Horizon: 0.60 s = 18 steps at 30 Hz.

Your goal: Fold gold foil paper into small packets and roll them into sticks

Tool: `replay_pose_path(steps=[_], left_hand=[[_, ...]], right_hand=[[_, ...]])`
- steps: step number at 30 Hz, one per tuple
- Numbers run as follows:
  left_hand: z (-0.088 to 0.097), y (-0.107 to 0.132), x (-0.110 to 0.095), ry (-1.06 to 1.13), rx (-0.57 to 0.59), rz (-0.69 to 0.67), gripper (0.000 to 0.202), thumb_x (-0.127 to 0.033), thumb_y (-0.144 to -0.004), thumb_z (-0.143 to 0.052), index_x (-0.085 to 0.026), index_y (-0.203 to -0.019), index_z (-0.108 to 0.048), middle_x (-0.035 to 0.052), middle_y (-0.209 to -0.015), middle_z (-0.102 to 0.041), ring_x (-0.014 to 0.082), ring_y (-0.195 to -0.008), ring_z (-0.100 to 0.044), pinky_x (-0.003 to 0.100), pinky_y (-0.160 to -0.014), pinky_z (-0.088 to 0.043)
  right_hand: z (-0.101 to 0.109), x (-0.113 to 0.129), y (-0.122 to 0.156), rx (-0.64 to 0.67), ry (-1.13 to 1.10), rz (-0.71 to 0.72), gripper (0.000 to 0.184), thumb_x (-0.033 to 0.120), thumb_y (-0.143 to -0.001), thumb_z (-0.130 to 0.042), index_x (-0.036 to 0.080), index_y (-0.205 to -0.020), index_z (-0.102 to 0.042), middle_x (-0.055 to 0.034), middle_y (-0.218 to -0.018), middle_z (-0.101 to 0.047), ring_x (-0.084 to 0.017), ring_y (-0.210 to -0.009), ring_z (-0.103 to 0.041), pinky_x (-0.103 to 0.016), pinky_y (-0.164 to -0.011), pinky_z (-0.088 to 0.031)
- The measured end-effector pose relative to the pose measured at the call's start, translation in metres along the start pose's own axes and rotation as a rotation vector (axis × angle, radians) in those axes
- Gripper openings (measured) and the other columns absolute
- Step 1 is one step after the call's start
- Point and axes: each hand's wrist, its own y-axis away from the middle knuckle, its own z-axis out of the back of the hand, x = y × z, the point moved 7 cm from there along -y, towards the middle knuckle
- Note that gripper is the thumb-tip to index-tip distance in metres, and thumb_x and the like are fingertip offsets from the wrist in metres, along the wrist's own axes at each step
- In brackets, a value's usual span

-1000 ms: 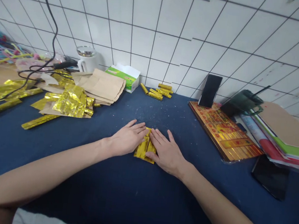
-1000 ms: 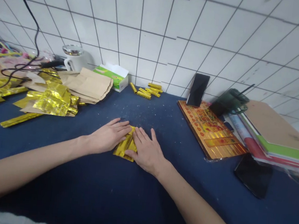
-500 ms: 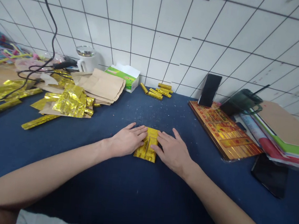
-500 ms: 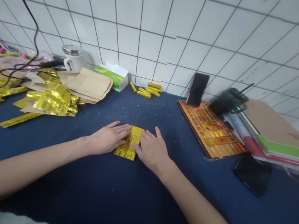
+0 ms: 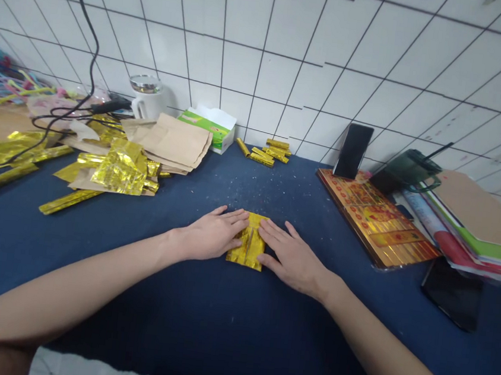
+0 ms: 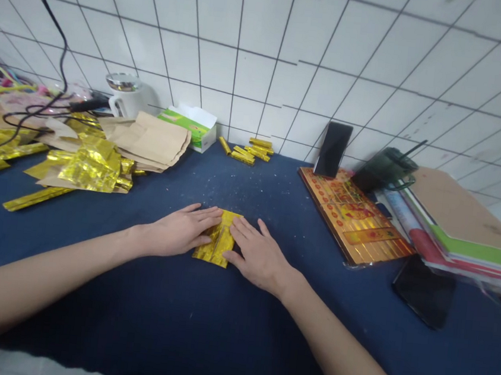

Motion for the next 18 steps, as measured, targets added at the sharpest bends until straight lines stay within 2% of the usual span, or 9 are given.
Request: replay_pose_path(steps=[3, 5, 8, 12, 18], left_hand=[[0.001, 0.003, 0.004, 0.053, 0.086, -0.020, 0.049, -0.010, -0.083, -0.035, -0.015, -0.131, -0.033, 0.0098, -0.141, -0.032, 0.0178, -0.131, -0.026, 0.039, -0.105, -0.023], [0.002, 0.004, 0.006, 0.095, 0.127, -0.027, 0.056, -0.007, -0.078, -0.036, -0.016, -0.134, -0.030, 0.0091, -0.143, -0.028, 0.0169, -0.132, -0.022, 0.040, -0.106, -0.020], [0.003, 0.005, 0.007, 0.135, 0.149, -0.018, 0.060, -0.012, -0.077, -0.041, -0.015, -0.135, -0.028, 0.0100, -0.144, -0.025, 0.0186, -0.133, -0.019, 0.041, -0.107, -0.017], [0.001, 0.005, 0.005, 0.137, 0.163, -0.019, 0.064, -0.018, -0.076, -0.045, -0.014, -0.136, -0.025, 0.0115, -0.145, -0.022, 0.0207, -0.134, -0.017, 0.042, -0.107, -0.015], [0.005, 0.008, 0.005, 0.092, 0.123, -0.012, 0.063, -0.019, -0.077, -0.047, -0.017, -0.136, -0.025, 0.0099, -0.145, -0.023, 0.0208, -0.133, -0.019, 0.041, -0.107, -0.017]], right_hand=[[0.001, -0.003, 0.002, 0.046, -0.088, 0.007, 0.055, 0.033, -0.083, -0.046, 0.019, -0.135, -0.033, -0.0090, -0.142, -0.032, -0.023, -0.132, -0.022, -0.053, -0.105, -0.017], [0.001, -0.004, 0.004, 0.064, -0.131, 0.013, 0.059, 0.027, -0.077, -0.052, 0.020, -0.133, -0.034, -0.0089, -0.143, -0.029, -0.023, -0.133, -0.019, -0.053, -0.106, -0.014], [0.001, -0.003, 0.006, 0.040, -0.151, 0.020, 0.061, 0.023, -0.072, -0.055, 0.021, -0.131, -0.037, -0.0094, -0.144, -0.027, -0.024, -0.133, -0.018, -0.055, -0.105, -0.013], [0.003, 0.003, 0.008, -0.032, -0.081, 0.050, 0.062, 0.026, -0.074, -0.054, 0.020, -0.132, -0.035, -0.0105, -0.141, -0.034, -0.025, -0.131, -0.024, -0.056, -0.104, -0.014], [0.001, 0.016, 0.010, -0.126, 0.004, 0.179, 0.038, 0.021, -0.081, -0.046, 0.023, -0.119, -0.051, -0.0078, -0.130, -0.049, -0.022, -0.123, -0.040, -0.056, -0.103, -0.016]])
